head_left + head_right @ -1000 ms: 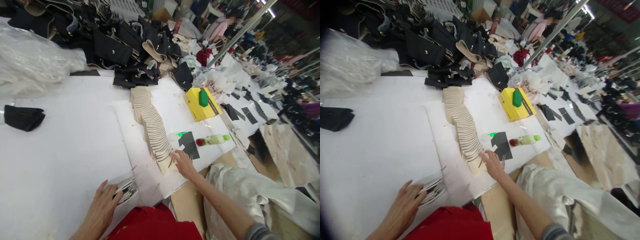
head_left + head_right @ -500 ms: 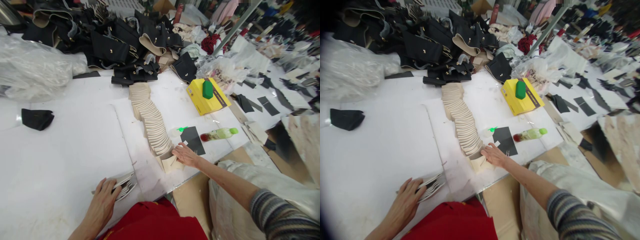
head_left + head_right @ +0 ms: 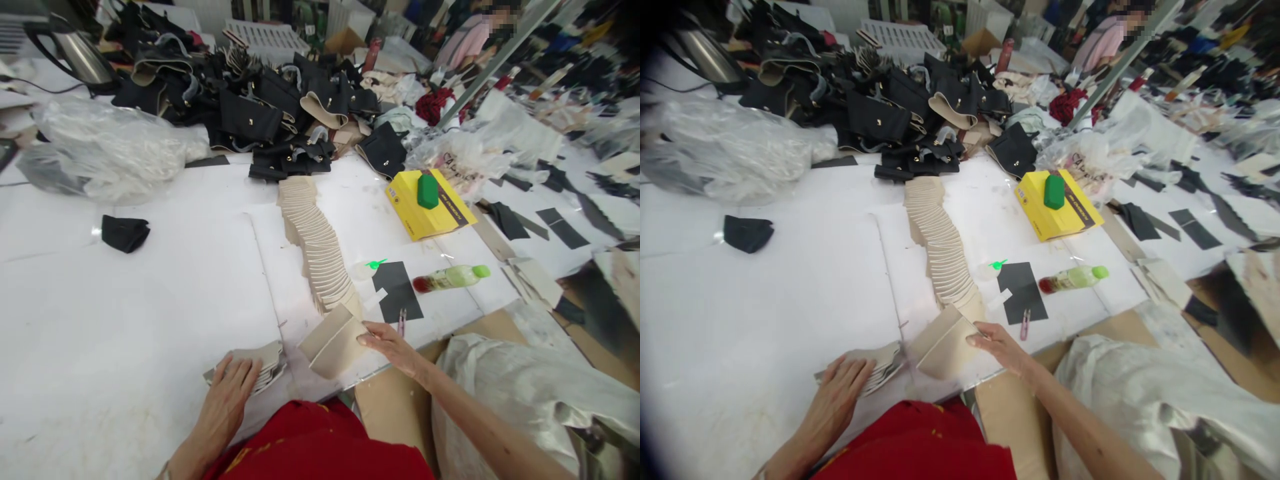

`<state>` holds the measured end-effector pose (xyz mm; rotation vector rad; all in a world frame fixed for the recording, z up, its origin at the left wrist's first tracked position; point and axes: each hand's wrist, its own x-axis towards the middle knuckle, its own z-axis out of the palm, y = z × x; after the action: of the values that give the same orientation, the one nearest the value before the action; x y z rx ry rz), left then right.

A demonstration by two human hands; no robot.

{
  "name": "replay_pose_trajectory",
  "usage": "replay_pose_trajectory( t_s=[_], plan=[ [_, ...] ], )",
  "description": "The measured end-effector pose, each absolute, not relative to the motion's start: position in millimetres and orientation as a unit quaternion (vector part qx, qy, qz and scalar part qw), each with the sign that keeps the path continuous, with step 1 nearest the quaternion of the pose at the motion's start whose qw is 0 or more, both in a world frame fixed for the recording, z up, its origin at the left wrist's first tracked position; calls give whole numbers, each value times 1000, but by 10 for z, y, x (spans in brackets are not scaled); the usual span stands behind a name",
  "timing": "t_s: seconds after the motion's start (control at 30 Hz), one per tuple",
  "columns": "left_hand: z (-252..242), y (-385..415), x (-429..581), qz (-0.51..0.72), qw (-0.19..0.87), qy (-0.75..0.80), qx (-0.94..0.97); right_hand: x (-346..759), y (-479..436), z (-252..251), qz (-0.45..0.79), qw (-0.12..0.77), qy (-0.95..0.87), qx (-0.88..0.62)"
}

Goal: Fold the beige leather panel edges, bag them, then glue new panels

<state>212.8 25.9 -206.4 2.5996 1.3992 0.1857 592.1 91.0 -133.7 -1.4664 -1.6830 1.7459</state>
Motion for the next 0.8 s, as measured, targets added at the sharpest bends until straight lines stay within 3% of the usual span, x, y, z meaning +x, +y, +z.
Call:
replay_pose_trajectory(
  t_s=[0.27,0.57,0.8],
  plan=[
    [-2251,7,2038,114,58,455,881,5222,976,-1252,592,260,-572,-505],
    [-2133,-30,2003,79,134,478,865,4671,888,-1632,497,232,-665,-507],
    [-2092,5,2002,85,152,483,858,4351,913,-1746,375,136,-777,-487]
  ],
)
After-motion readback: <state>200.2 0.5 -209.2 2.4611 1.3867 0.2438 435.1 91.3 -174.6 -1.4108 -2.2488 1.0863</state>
